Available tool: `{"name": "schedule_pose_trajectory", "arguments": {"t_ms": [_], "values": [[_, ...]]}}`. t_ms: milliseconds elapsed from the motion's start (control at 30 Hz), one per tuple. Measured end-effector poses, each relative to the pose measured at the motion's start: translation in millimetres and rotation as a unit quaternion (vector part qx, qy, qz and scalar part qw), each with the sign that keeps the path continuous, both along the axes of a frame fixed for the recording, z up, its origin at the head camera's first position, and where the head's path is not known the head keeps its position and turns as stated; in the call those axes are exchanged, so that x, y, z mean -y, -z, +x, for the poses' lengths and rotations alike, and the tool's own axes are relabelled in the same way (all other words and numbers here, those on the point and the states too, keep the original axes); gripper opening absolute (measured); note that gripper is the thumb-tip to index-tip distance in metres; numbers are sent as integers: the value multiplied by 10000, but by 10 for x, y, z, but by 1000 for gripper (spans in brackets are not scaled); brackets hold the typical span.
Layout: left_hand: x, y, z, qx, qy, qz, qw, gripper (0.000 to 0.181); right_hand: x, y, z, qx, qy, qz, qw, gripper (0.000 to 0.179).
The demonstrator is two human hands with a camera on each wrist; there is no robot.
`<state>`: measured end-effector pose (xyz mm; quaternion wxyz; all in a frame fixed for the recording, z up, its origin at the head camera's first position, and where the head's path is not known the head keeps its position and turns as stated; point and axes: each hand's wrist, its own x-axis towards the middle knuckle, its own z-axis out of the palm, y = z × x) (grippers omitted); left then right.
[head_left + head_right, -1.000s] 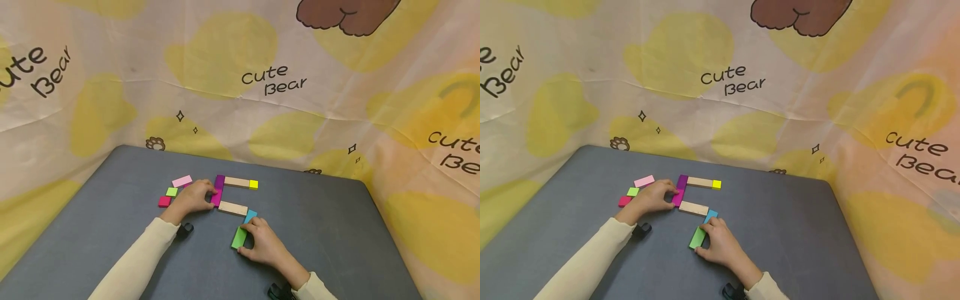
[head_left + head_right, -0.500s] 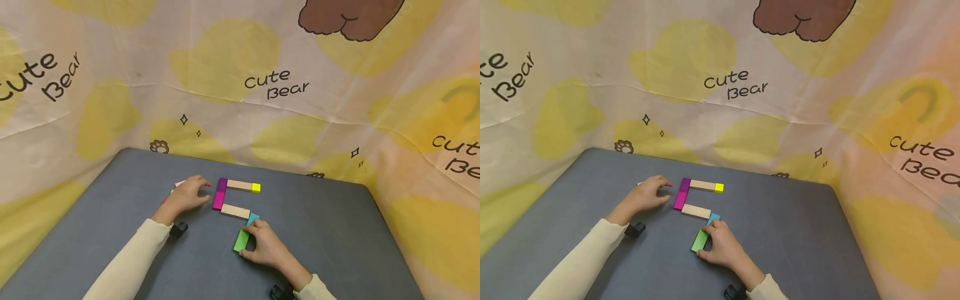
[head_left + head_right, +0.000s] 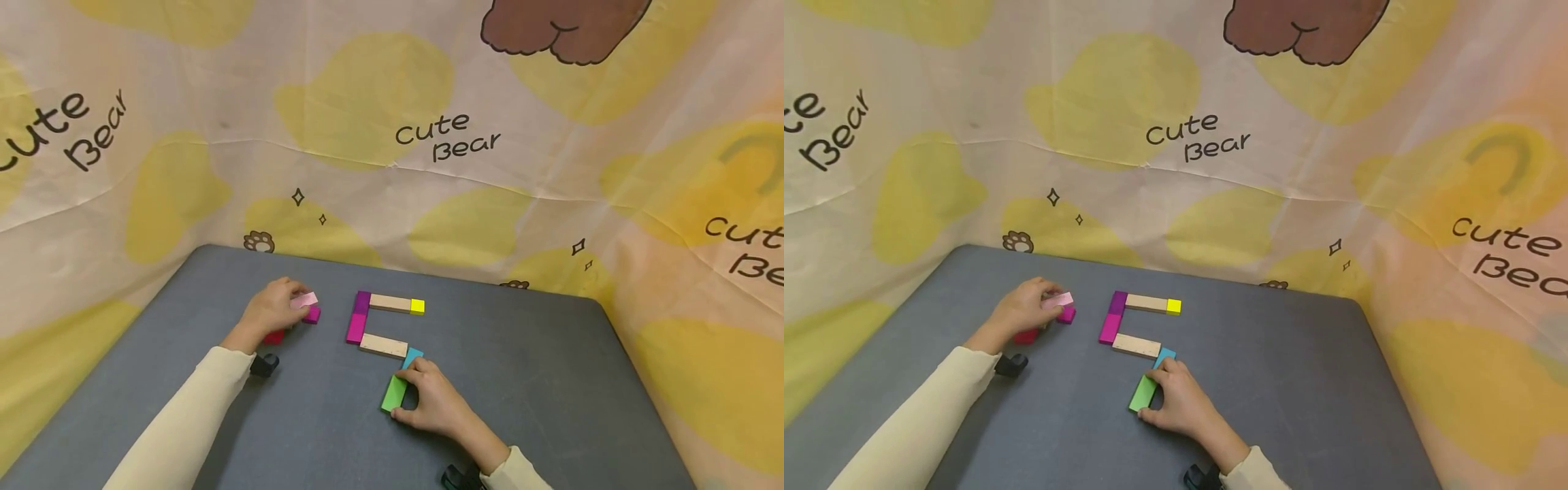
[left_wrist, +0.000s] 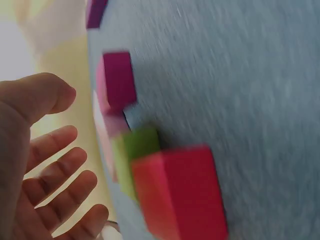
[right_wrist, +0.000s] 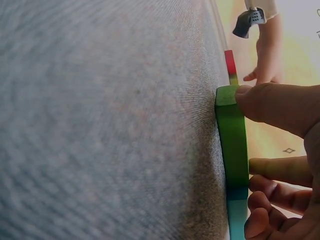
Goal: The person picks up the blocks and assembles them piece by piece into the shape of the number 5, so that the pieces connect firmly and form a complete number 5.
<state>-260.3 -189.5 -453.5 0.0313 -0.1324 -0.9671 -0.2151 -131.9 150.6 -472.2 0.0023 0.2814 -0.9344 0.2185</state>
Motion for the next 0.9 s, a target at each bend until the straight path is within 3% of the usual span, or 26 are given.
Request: {"name": "schedule_pose_trajectory", "arguments": {"t_ms": [300,600,900], "values": [[193,99,-108,325,104,214,9992,35,3,3,-7,37,-7,38,10000,54],[194,172,-176,719,-49,372,9967,37,3,5,9,191,40,60,9998,55],[171,161,-194,778,24,425,9961,35,8,12,5,141,33,46,9999,56]]}}
